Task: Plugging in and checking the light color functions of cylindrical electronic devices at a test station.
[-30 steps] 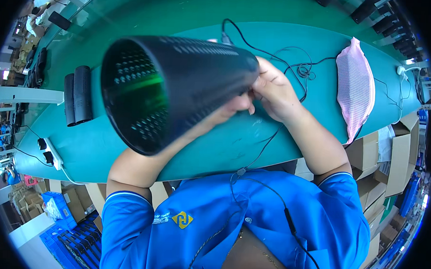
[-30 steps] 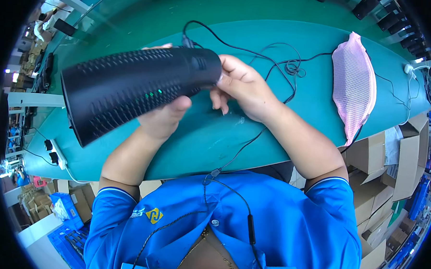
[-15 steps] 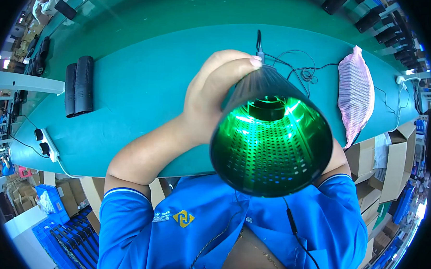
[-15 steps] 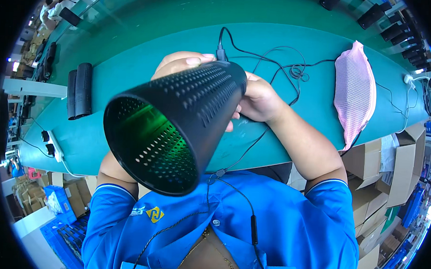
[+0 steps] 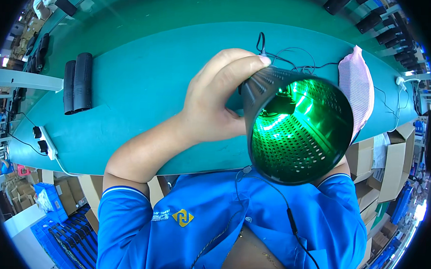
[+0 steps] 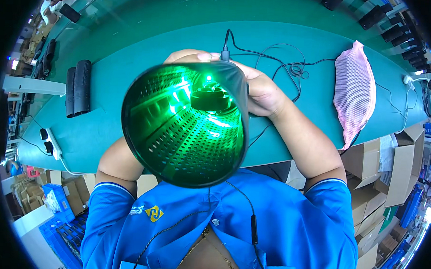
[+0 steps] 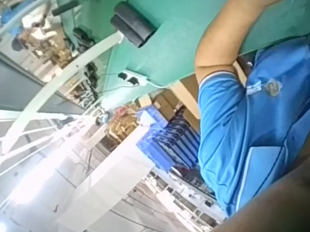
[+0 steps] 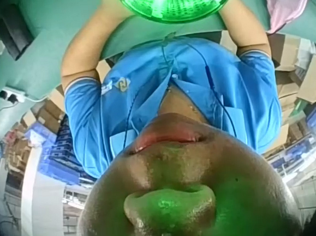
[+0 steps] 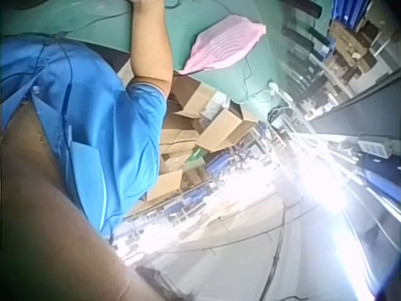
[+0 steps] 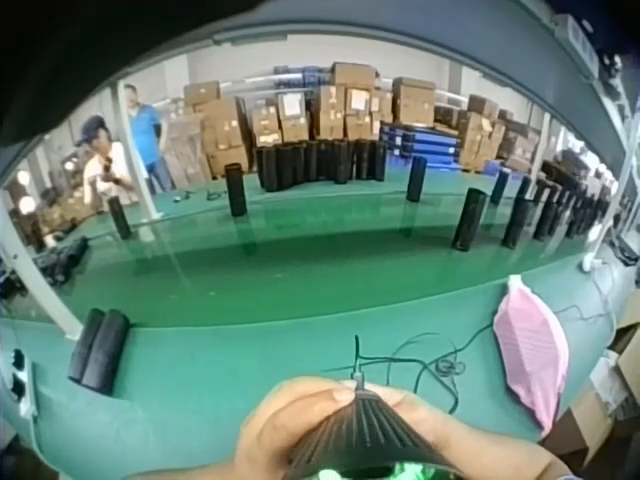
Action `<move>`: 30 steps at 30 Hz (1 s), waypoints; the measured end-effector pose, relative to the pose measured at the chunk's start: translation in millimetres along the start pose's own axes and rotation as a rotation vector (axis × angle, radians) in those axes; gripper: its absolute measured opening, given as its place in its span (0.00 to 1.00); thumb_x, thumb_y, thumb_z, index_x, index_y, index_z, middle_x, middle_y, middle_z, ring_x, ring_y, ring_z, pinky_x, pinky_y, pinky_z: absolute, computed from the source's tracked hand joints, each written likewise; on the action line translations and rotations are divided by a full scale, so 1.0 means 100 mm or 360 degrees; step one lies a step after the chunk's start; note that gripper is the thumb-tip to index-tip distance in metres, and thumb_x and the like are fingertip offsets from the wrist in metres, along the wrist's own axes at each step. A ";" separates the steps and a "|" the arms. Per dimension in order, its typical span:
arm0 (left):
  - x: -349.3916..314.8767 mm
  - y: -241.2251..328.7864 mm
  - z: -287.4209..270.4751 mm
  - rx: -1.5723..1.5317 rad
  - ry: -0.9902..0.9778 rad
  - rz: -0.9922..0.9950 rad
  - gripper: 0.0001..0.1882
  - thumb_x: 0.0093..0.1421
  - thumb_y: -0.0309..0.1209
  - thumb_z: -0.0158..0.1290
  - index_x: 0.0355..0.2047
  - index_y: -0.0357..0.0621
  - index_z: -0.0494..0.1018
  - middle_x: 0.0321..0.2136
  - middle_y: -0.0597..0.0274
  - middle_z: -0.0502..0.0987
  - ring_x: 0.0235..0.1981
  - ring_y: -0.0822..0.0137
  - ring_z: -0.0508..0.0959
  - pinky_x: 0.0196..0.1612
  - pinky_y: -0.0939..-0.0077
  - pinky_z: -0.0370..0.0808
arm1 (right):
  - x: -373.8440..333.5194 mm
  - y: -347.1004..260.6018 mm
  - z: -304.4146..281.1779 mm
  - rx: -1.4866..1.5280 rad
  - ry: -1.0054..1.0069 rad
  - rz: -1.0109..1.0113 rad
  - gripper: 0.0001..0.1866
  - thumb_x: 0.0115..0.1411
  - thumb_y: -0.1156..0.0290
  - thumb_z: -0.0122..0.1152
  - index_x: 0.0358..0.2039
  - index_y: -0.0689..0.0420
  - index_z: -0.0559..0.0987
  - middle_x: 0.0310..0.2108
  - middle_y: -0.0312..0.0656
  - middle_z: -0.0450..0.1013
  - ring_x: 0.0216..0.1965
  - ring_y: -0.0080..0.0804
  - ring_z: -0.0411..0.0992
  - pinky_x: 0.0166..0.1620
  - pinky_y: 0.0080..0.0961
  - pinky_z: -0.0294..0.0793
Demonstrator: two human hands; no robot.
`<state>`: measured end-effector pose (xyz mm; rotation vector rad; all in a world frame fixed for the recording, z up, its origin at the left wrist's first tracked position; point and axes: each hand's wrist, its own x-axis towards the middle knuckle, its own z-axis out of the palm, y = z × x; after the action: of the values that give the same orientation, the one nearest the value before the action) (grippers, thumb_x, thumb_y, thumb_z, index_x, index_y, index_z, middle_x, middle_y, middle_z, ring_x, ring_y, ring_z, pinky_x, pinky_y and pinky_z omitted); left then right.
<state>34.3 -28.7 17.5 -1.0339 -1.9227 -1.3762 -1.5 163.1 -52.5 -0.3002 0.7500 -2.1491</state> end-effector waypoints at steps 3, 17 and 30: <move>0.01 0.01 0.00 -0.0015 0.0004 -0.0017 0.33 0.38 0.24 0.67 0.48 0.41 0.69 0.43 0.54 0.73 0.39 0.60 0.75 0.40 0.73 0.74 | -0.02 -0.03 0.02 -0.0078 -0.0025 0.0006 0.13 0.59 0.75 0.53 0.45 0.62 0.73 0.31 0.43 0.74 0.26 0.28 0.72 0.30 0.19 0.72; 0.00 -0.04 0.01 -0.0253 -0.0045 -0.0174 0.30 0.44 0.24 0.63 0.50 0.40 0.68 0.45 0.53 0.72 0.42 0.59 0.73 0.45 0.71 0.72 | 0.06 0.12 0.11 0.0181 -0.0094 0.0083 0.09 0.62 0.69 0.51 0.39 0.60 0.74 0.19 0.39 0.70 0.15 0.26 0.65 0.18 0.20 0.66; 0.10 -0.20 -0.18 -0.1493 0.0555 -0.1089 0.29 0.56 0.35 0.56 0.55 0.40 0.60 0.47 0.48 0.72 0.45 0.56 0.76 0.47 0.65 0.75 | -0.20 -0.29 0.66 -0.0924 0.0076 -0.0011 0.08 0.61 0.67 0.53 0.34 0.59 0.76 0.19 0.37 0.68 0.15 0.27 0.63 0.19 0.20 0.63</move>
<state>11.7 -46.5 20.9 -0.3878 -1.3760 -2.7738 22.8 165.8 18.7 -0.5506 1.3965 -1.9088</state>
